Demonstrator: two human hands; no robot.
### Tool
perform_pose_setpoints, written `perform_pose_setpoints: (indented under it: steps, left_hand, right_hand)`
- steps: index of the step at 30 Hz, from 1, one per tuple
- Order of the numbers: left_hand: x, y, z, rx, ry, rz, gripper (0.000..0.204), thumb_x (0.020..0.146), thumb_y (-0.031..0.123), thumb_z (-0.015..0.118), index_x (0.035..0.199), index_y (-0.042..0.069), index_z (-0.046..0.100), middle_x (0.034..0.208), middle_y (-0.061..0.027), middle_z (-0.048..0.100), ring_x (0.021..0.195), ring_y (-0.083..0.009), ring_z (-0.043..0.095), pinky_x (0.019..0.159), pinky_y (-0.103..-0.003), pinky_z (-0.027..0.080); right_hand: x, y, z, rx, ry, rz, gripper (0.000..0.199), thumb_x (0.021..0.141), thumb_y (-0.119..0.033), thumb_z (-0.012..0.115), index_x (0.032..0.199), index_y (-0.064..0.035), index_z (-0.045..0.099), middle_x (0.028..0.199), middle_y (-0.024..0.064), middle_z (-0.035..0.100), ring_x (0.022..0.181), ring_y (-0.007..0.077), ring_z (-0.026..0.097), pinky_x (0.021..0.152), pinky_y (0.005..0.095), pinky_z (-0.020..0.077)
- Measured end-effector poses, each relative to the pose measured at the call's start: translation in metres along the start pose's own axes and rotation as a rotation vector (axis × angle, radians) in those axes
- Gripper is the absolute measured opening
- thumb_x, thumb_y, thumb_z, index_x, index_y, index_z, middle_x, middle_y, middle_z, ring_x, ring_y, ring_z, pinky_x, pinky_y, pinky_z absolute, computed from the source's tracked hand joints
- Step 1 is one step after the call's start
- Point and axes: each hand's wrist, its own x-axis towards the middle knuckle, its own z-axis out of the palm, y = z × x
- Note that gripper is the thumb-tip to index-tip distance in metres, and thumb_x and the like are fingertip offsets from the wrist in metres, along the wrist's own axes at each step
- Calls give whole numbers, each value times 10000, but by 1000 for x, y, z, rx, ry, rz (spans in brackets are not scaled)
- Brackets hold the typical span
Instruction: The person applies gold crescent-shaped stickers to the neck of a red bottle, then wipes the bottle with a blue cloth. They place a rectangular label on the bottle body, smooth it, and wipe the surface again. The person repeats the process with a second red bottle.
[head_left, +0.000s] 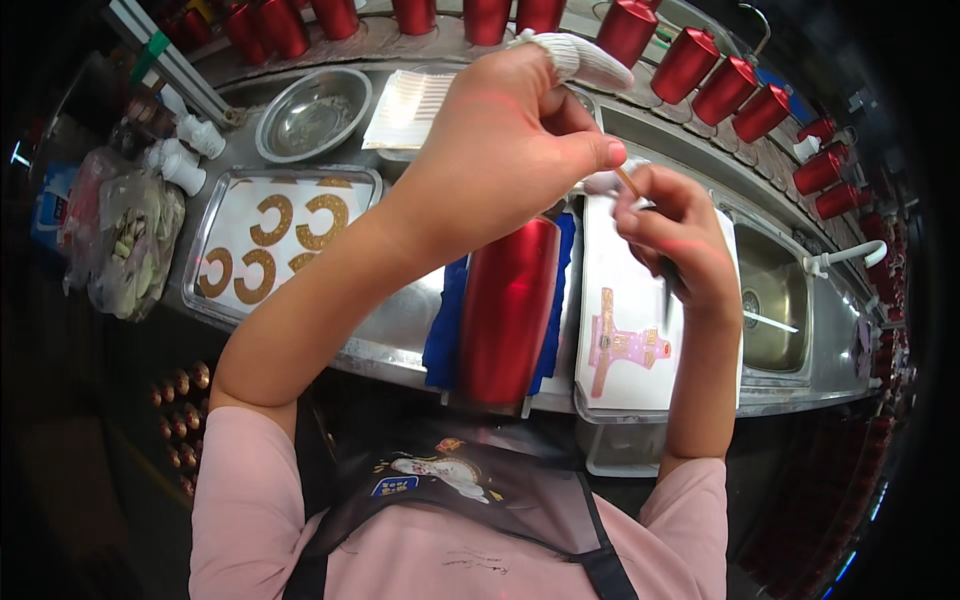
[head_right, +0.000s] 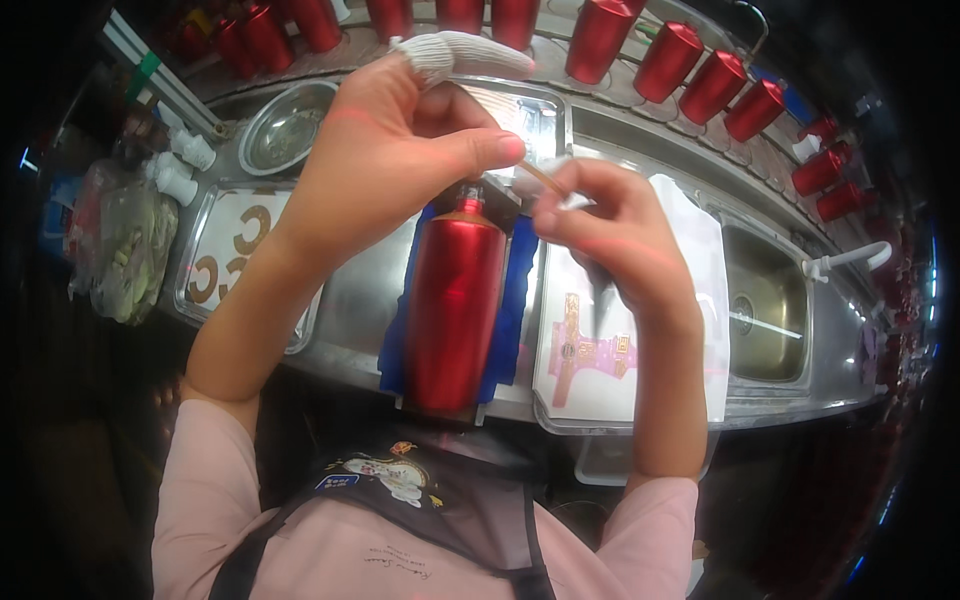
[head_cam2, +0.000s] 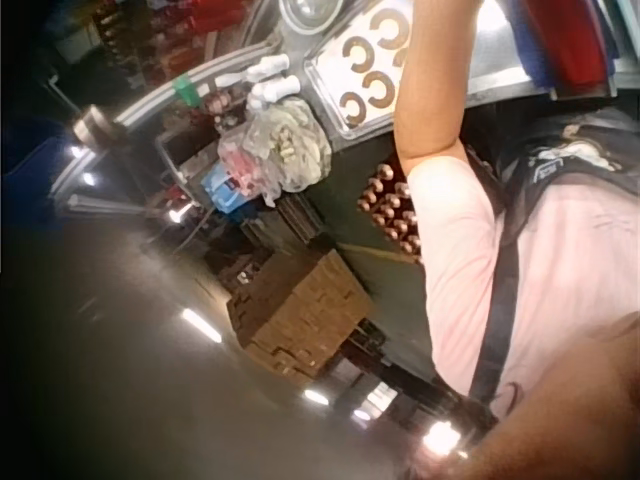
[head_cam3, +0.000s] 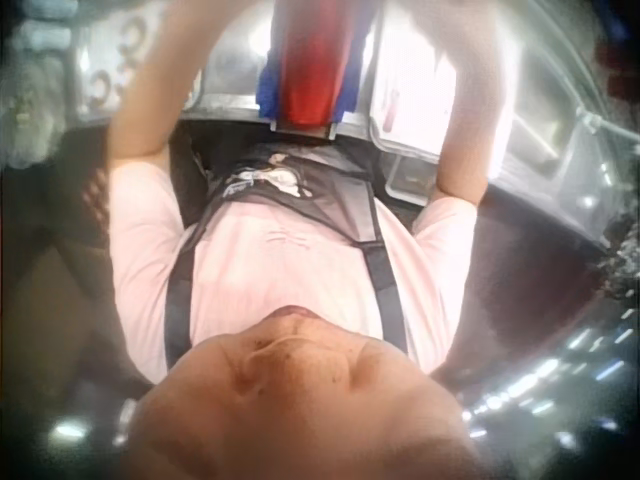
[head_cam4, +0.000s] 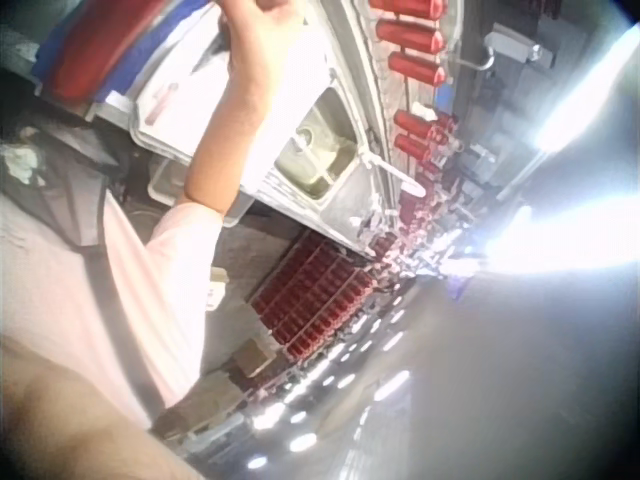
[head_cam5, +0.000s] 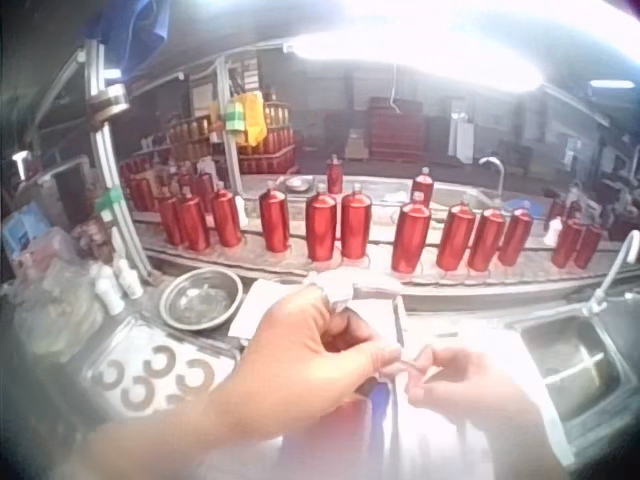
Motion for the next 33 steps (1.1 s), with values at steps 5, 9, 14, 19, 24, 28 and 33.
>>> perform_pose_setpoints:
  steps: [5, 9, 14, 19, 24, 28, 33]
  left_hand:
    - [-81, -2, 18, -162, 46, -193, 427, 922, -14, 697, 1329, -23, 567, 935, -56, 711, 844, -93, 674, 789, -216, 526]
    - [-162, -20, 40, -50, 191, -268, 396, 890, -15, 712, 1274, 17, 620, 855, -14, 702, 757, -47, 611, 687, -213, 490]
    - [-221, -44, 41, -69, 296, -363, 412, 876, 8, 750, 1269, 34, 628, 824, 22, 691, 709, -11, 553, 640, -184, 419]
    - [-228, -52, 44, -30, 291, -313, 389, 879, 23, 756, 1249, 32, 632, 802, 32, 663, 689, -16, 535, 632, -185, 416]
    - [-224, -52, 49, -35, 286, -266, 403, 884, 31, 754, 1267, 34, 629, 790, 35, 636, 669, -20, 510, 620, -188, 414]
    - [-224, -56, 51, -17, 279, -277, 393, 886, 21, 741, 1263, 34, 628, 806, 37, 628, 683, -23, 513, 635, -189, 417]
    - [-223, -66, 35, -15, 330, -270, 403, 892, 2, 703, 1282, 18, 604, 873, 12, 647, 744, -45, 568, 688, -209, 452]
  right_hand:
    - [-86, 19, -7, -72, 166, 67, 145, 914, -156, 731, 914, -11, 715, 764, -16, 656, 554, -3, 466, 498, 181, 330]
    - [-130, 54, 40, -73, 186, 167, 98, 862, -82, 776, 870, 6, 733, 743, -14, 646, 605, 10, 496, 548, 188, 354]
    - [-146, 89, 76, -76, 195, 285, 119, 856, -84, 786, 826, -6, 701, 793, -24, 628, 635, 7, 494, 574, 189, 372]
    - [-149, 101, 82, 65, 243, 198, 110, 881, -70, 718, 813, -52, 634, 700, -56, 582, 575, -16, 441, 509, 179, 305]
    - [-151, 102, 82, 94, 277, 200, 116, 885, -93, 680, 802, -58, 607, 642, -49, 547, 524, 10, 444, 478, 190, 328]
    - [-152, 105, 79, 85, 274, 213, 120, 887, -89, 664, 797, -59, 590, 616, -43, 534, 488, 21, 445, 445, 198, 322]
    - [-155, 106, 77, 147, 276, 218, 124, 889, -92, 658, 801, -58, 579, 594, -37, 523, 453, 33, 439, 422, 201, 319]
